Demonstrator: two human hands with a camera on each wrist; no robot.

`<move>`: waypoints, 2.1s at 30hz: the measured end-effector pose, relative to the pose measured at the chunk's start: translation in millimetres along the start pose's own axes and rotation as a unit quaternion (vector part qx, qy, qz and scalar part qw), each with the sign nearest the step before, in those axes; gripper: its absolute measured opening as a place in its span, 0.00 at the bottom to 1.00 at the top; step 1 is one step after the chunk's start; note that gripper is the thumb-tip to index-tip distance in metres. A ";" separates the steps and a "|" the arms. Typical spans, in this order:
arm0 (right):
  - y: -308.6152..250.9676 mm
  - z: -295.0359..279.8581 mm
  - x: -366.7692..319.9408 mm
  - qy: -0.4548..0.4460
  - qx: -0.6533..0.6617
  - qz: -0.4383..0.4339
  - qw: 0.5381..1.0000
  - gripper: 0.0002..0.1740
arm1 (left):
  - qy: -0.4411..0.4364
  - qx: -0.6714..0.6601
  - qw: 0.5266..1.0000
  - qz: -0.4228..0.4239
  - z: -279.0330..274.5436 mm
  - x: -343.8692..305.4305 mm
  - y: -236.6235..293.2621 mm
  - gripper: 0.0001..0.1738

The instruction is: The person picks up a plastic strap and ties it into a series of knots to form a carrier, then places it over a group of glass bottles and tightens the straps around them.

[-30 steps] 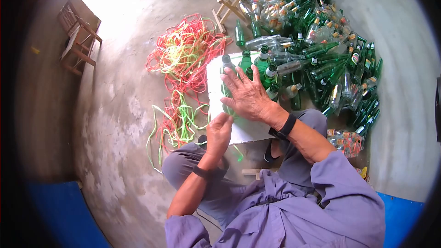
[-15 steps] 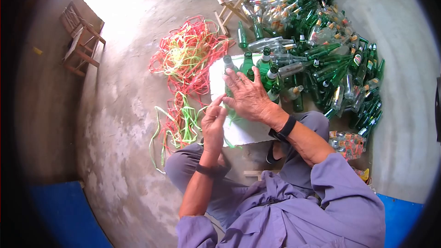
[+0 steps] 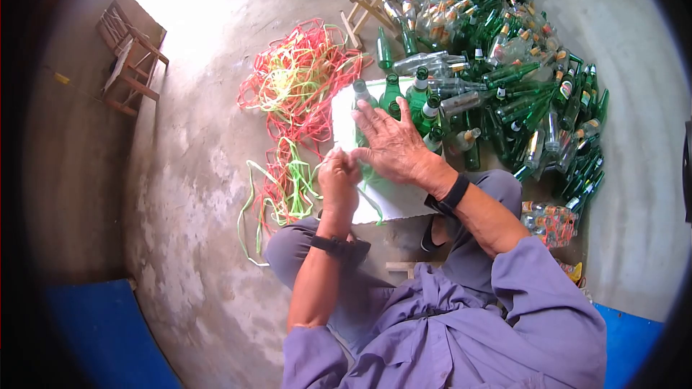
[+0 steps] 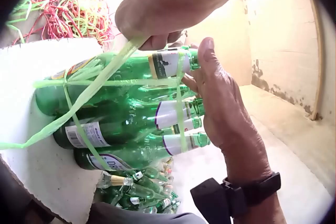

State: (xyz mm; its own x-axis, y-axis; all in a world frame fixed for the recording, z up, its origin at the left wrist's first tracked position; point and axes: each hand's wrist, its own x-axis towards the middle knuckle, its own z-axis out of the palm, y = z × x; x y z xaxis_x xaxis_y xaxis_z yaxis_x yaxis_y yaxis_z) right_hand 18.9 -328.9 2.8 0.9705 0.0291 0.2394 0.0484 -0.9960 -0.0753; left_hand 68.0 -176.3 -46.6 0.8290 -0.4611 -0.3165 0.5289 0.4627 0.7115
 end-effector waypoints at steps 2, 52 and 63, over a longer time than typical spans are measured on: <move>-2.1 3.0 -1.8 0.010 -0.004 -0.001 1.000 0.41 | -0.006 -0.042 0.999 -0.029 8.1 -7.1 -5.4 0.14; -2.0 -4.1 1.2 0.018 0.038 0.014 0.999 0.44 | 0.001 0.462 0.872 0.161 4.6 -0.8 -18.9 0.20; 0.5 -6.9 -0.1 0.012 0.063 0.011 0.998 0.47 | 0.002 0.563 0.790 0.243 6.3 -3.8 -7.5 0.14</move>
State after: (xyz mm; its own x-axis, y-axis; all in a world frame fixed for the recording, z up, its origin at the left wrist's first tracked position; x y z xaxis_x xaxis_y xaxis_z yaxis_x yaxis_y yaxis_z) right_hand 17.1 -330.0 9.4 0.9657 0.0041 0.2595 0.0583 -0.9777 -0.2018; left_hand 59.7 -182.8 -46.8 0.8859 -0.4335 0.1652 -0.3472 -0.3835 0.8558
